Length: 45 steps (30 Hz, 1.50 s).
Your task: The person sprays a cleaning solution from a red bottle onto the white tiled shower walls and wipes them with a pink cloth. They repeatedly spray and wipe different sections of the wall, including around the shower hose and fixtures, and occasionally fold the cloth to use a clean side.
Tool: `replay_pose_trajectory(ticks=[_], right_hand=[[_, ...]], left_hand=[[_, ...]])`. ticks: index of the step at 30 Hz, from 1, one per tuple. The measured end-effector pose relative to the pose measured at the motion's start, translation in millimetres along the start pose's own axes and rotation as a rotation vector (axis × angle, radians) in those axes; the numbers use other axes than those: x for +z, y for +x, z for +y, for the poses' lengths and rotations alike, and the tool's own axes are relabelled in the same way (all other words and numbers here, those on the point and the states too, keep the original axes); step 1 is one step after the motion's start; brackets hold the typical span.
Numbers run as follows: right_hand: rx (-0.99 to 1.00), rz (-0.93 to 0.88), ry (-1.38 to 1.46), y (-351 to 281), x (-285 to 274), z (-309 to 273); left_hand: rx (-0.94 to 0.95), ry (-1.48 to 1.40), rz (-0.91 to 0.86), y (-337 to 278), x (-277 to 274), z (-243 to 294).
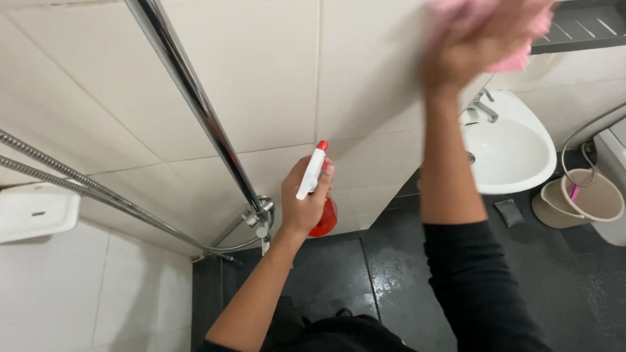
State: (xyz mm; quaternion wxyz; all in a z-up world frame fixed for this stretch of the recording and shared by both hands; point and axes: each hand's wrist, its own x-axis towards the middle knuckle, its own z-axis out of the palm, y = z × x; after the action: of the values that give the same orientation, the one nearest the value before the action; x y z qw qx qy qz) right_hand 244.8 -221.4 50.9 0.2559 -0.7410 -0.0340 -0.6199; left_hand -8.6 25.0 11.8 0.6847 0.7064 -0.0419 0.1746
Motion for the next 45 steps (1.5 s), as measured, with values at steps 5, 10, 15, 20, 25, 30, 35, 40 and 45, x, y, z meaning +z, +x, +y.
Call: replay_pose_trajectory(ticks=[5, 10, 15, 20, 25, 30, 35, 40, 45], right_hand=[[0.140, 0.220, 0.315, 19, -20, -58], [-0.249, 0.072, 0.000, -6, -14, -156], [-0.145, 0.018, -0.051, -7, 5, 2], [0.264, 0.360, 0.331, -14, 19, 44], [0.060, 0.111, -0.018, -72, 13, -144], [-0.384, -0.026, -0.170, -74, -3, -62], [0.391, 0.197, 0.273, -84, 1, 23], [0.104, 0.068, 0.039, -151, 9, -96], [-0.346, -0.108, -0.145, -171, -5, -8]], left_hand=[[-0.033, -0.005, -0.069, 10, -8, 0], [0.007, 0.018, -0.136, 21, -4, -21], [-0.020, 0.076, -0.197, 22, -28, -25], [-0.064, 0.006, -0.250, 21, -48, -40], [0.092, 0.151, -0.225, 35, -29, -65], [-0.141, 0.033, -0.233, 23, -32, -77], [-0.195, -0.073, -0.212, 19, -38, -67], [-0.143, -0.016, -0.059, 22, -27, -88], [-0.031, 0.018, 0.054, 8, -21, -101]])
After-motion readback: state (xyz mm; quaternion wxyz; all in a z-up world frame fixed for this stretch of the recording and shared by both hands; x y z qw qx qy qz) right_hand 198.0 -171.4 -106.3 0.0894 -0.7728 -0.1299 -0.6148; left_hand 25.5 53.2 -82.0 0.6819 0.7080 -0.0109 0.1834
